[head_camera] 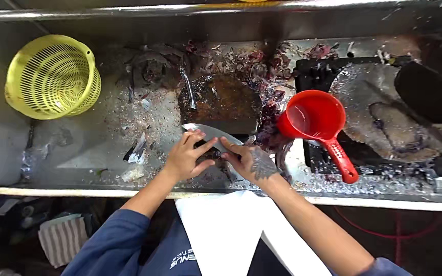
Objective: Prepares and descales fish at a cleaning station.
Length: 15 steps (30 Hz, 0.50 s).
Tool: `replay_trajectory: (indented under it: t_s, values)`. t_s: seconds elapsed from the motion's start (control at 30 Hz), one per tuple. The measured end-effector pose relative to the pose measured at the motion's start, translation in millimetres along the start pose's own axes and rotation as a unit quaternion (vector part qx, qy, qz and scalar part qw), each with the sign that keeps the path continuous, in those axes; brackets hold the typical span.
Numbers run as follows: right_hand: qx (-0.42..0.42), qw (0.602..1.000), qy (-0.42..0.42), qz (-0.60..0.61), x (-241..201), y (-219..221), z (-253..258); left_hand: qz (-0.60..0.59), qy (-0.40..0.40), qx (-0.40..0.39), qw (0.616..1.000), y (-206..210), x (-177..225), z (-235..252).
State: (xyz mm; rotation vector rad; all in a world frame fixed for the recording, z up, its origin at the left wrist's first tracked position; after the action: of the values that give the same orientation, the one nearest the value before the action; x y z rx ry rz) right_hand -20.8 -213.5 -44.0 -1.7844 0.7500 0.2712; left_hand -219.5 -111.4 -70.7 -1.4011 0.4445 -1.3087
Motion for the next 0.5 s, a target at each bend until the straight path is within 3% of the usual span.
replay_trajectory:
  t_s: [0.07,0.13,0.27,0.33,0.5]
  values:
    - [0.008,1.0,0.004,-0.009,4.7,-5.5,1.4,0.028,-0.011,0.006,1.0,2.8,5.0,3.9]
    - [0.058,0.998,0.022,0.008,36.2,-22.1,-16.9,0.018,0.002,-0.017,1.0,20.6,29.2,35.1]
    - [0.132,0.991,0.028,-0.006,93.9,-53.0,-57.4,-0.056,0.086,-0.072,0.992,53.1,76.3,96.3]
    - [0.117,0.993,0.014,-0.001,80.5,-47.7,-45.9,-0.063,0.076,-0.062,0.993,46.2,66.1,89.4]
    - [0.012,1.0,-0.006,-0.016,3.8,0.1,2.6,0.019,-0.009,0.001,1.0,2.1,-0.2,6.8]
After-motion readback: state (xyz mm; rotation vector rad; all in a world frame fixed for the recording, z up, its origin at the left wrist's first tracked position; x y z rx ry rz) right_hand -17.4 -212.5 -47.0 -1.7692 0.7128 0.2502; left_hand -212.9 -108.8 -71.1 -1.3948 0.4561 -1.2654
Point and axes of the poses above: each hand's wrist, its own z-axis towards the middle knuckle, its own y-axis out of the palm, x = y × z, the point moved 3 cm from there along z, towards the middle knuckle, and after that the axes turned 3 degrees about y, right-handed, at the moved point
